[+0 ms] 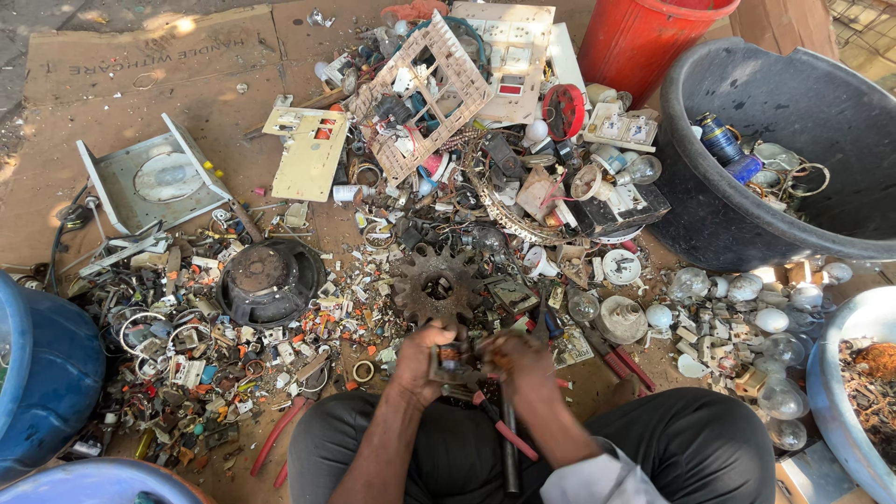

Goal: The person sits cross-legged on the ground and uses pliers to strip copper wire from small electronic components. They handle several small metal parts, twisting and pulling them apart to separate the materials.

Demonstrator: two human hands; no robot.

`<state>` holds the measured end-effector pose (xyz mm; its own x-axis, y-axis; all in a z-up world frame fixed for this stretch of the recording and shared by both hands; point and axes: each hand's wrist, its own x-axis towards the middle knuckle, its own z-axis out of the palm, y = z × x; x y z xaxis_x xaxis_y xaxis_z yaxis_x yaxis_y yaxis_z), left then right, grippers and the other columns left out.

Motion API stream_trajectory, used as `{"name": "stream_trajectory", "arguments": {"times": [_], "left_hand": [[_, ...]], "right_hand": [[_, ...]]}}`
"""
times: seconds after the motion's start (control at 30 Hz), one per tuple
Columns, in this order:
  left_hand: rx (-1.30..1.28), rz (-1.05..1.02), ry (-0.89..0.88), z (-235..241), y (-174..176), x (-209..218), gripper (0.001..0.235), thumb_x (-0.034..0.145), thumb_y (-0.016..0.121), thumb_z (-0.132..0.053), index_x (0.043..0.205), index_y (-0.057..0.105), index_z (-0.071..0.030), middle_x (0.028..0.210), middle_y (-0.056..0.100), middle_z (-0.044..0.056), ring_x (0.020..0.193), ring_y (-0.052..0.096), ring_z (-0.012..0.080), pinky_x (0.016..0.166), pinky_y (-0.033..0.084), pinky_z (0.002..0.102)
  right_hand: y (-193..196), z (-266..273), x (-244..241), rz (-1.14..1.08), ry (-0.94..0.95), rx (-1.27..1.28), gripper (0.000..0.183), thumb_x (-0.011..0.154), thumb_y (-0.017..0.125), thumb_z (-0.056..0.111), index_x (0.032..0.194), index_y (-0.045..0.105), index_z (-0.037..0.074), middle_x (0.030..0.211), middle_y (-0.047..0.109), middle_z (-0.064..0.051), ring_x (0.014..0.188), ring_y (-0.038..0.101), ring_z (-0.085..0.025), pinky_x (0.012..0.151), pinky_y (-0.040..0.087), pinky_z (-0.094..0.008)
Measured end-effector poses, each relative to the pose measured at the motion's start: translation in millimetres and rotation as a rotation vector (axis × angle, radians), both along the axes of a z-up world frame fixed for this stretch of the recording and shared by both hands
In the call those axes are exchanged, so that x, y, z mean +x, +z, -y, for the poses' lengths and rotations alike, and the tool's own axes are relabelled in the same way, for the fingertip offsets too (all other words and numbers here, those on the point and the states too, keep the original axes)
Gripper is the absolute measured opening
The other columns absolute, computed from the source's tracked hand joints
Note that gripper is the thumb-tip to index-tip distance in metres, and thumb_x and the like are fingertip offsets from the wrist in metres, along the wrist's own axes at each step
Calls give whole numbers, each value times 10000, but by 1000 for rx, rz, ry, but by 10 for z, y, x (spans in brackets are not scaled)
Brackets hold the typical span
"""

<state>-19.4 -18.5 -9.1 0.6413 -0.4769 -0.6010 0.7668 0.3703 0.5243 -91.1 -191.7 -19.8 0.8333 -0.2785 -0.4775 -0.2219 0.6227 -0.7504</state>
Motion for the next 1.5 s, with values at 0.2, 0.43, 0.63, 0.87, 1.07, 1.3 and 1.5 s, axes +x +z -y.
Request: {"name": "stream_trajectory", "arguments": {"times": [0.2,0.43,0.63,0.87,1.07,1.3,1.5], "left_hand": [[-421,41,59,-95,162,-1,194,701,693,-202,818,632,-60,968,692,172,875,676,316,769,603,443],[-331,110,448,-558,412,135,295,627,641,-139,891,715,-31,1015,722,198,957,716,330,814,623,451],[-127,539,781,-1923,507,535,379,982,544,-104,1285,539,123,1055,667,192,701,610,137,659,607,272],[731,411,798,-2030,161,218,387,913,481,-78,1297,522,-52,1039,693,100,846,707,203,678,625,339],[1258,1522,-63,-357,-62,-463,569,852,495,57,1391,609,-83,1182,759,86,1068,699,257,788,574,379],[710,1289,131,604,328,-1004,580,1001,656,-125,1512,435,40,1398,614,243,1257,620,274,1035,482,361],[229,753,195,671,251,-1095,680,960,603,-144,1592,365,-65,1244,674,168,1047,651,192,922,538,356]], "right_hand": [[-86,188,23,95,43,198,92,964,565,50,1017,602,-15,824,681,-182,618,674,-266,528,565,-360],[38,194,29,-5,-49,194,91,927,563,61,980,604,0,822,680,-151,635,691,-274,504,562,-391],[14,186,8,91,93,200,78,932,594,58,972,607,-8,830,698,-172,629,679,-267,494,543,-363],[150,112,5,153,115,218,251,934,570,42,1156,664,-32,946,709,-176,796,701,-267,662,612,-381],[108,113,-27,119,120,335,297,876,481,-6,1109,665,-23,1028,747,-175,856,704,-286,746,607,-429],[-316,202,-198,249,73,333,131,887,529,-5,948,643,-23,920,698,-194,781,682,-303,718,590,-419],[171,86,-310,155,62,587,171,820,515,12,923,644,-31,940,712,-198,802,682,-320,778,589,-417]]}}
